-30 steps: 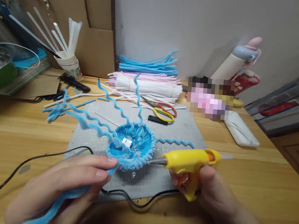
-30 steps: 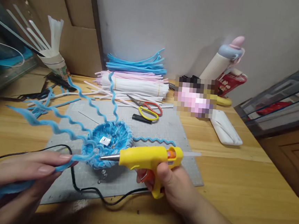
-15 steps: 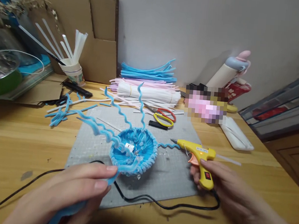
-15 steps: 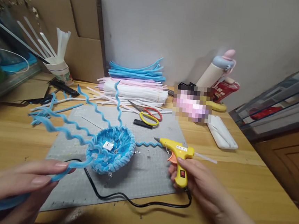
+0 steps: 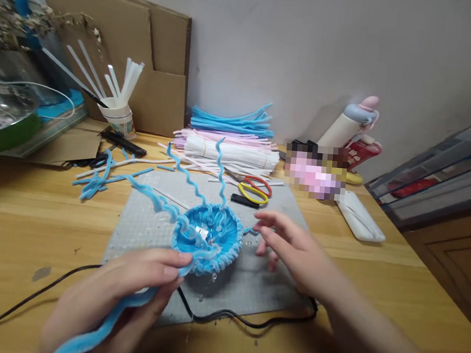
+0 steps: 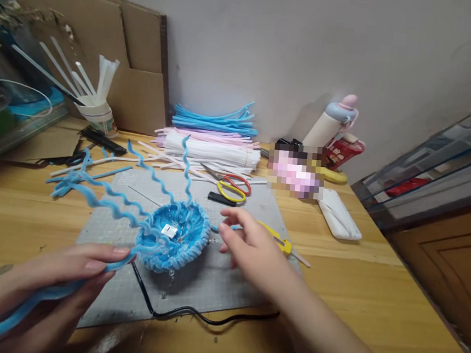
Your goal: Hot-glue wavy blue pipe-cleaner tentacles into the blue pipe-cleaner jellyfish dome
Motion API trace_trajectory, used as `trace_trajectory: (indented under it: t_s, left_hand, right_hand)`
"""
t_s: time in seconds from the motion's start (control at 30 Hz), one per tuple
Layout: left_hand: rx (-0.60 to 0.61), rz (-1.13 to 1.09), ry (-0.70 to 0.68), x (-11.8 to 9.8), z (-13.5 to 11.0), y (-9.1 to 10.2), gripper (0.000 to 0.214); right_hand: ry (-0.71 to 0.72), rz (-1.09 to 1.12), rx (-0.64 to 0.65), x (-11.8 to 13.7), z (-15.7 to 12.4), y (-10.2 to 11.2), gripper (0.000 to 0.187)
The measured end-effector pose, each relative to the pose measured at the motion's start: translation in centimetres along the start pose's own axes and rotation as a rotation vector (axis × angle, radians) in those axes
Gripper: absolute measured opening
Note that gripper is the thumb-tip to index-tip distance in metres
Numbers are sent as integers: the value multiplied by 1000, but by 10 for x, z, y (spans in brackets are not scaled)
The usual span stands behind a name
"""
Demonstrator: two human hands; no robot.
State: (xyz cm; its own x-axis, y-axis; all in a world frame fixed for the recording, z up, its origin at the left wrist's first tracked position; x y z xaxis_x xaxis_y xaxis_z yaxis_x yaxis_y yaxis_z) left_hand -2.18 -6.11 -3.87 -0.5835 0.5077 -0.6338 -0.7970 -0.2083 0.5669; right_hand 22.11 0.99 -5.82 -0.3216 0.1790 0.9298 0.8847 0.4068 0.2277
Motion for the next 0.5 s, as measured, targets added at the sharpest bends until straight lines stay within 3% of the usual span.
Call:
trace_trajectory:
  t_s: [0.1, 0.2, 0.33, 0.5]
  left_hand:
    - [-9, 16, -27, -2, 0, -3, 7]
    - [59, 60, -92, 1, -2, -4, 12]
    - [213, 118, -192, 10, -9, -3, 21]
    - [339, 270, -178, 12, -25, 3, 29]
  right_hand:
    - [-111, -52, 113, -5, 30, -13, 41]
    - [-160, -15, 208, -8, 44, -19, 39]
    - [-226, 118, 311, -11, 36, -30, 44]
    - [-183, 387, 289, -25, 13, -43, 51]
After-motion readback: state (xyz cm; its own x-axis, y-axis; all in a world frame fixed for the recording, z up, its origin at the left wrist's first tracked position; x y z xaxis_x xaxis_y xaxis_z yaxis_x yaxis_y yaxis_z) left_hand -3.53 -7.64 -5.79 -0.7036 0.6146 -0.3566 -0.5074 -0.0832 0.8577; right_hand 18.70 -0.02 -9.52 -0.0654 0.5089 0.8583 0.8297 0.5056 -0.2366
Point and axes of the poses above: each hand's wrist, its own z-axis towards the middle knuckle, its own y-axis out of the back of the hand, x = y × z, the point moved 3 cm from there along z, towards the middle knuckle, and after that the axes turned 12 degrees about x, right-handed, at the moved point
